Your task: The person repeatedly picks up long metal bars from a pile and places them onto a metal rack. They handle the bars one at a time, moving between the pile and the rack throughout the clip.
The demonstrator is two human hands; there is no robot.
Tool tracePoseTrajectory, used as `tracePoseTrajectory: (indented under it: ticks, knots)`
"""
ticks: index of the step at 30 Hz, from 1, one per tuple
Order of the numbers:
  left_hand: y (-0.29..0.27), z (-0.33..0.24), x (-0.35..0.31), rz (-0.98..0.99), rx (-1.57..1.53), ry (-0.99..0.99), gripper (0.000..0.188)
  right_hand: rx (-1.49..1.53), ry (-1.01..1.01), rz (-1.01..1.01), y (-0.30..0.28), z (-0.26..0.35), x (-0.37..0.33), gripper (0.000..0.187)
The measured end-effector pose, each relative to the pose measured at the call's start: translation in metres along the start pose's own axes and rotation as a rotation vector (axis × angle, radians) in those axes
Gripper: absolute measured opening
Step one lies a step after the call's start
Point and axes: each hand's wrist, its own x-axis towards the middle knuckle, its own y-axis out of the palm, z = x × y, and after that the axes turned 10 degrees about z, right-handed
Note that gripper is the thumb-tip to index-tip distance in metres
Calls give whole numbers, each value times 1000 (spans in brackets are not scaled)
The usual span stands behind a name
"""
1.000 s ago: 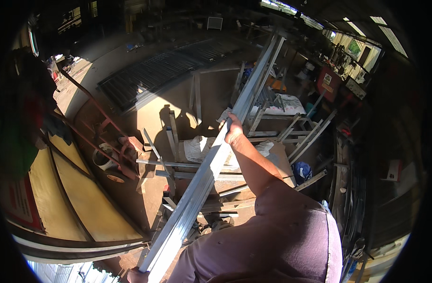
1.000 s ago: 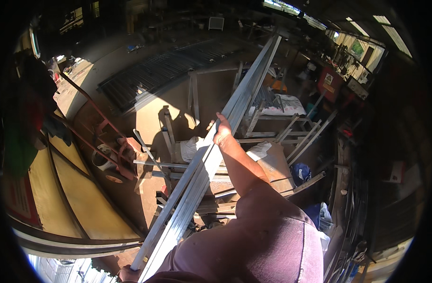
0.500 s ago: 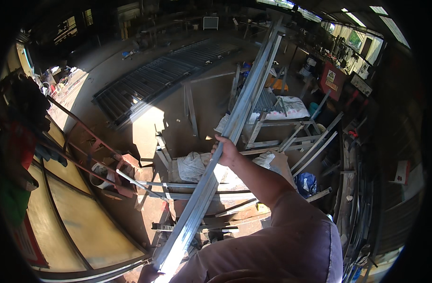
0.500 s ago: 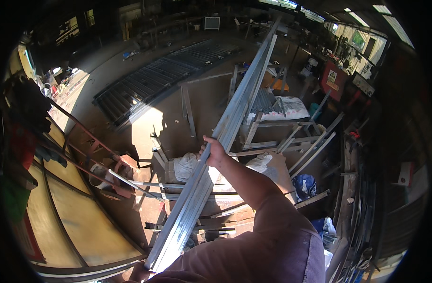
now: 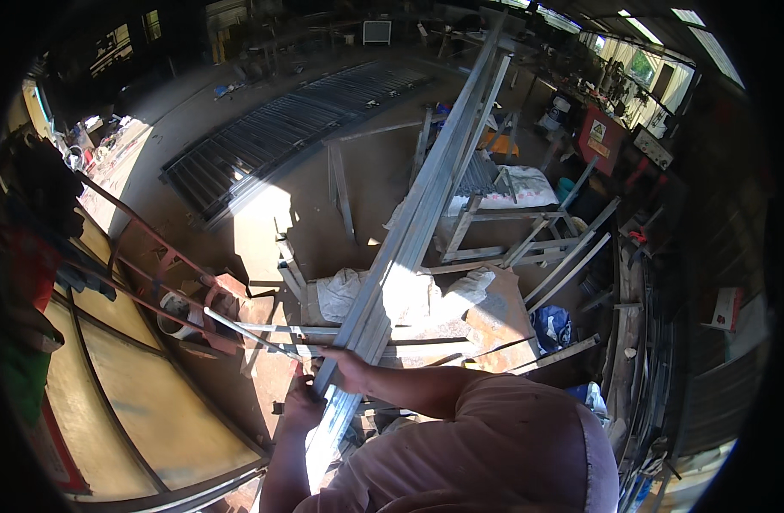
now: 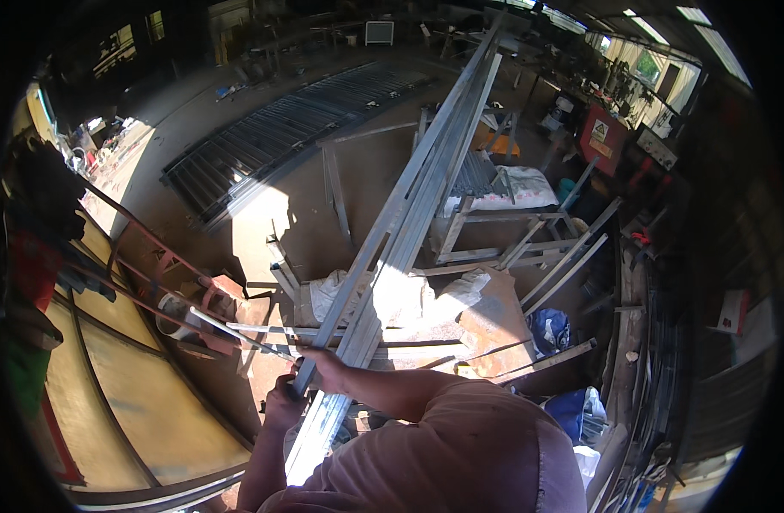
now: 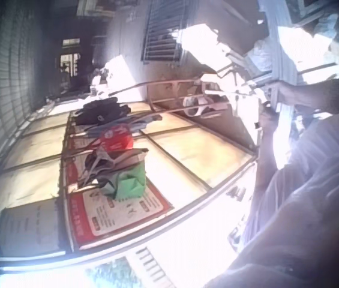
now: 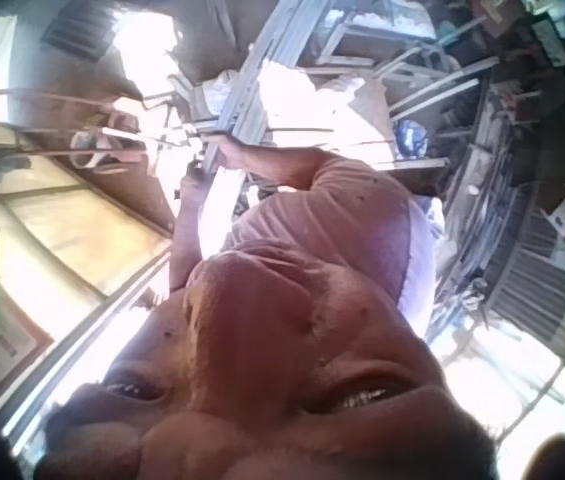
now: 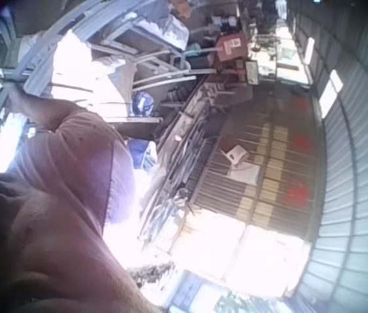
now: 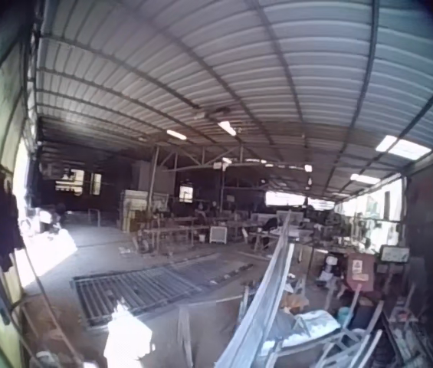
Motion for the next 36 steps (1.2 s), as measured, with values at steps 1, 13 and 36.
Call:
tracePoseTrajectory:
  ticks: [1,13,36]
  knots:
    - [-1,1,-11,93,108,-80,60,70,36,-89,-14,35,7,19]
    - [2,153,-169,90,357,-613,49,14,-605,-187,-99,338,58,23]
    - [191,293,-276,-173,1861,111,49,16,-165,-370,-216,197,121,16]
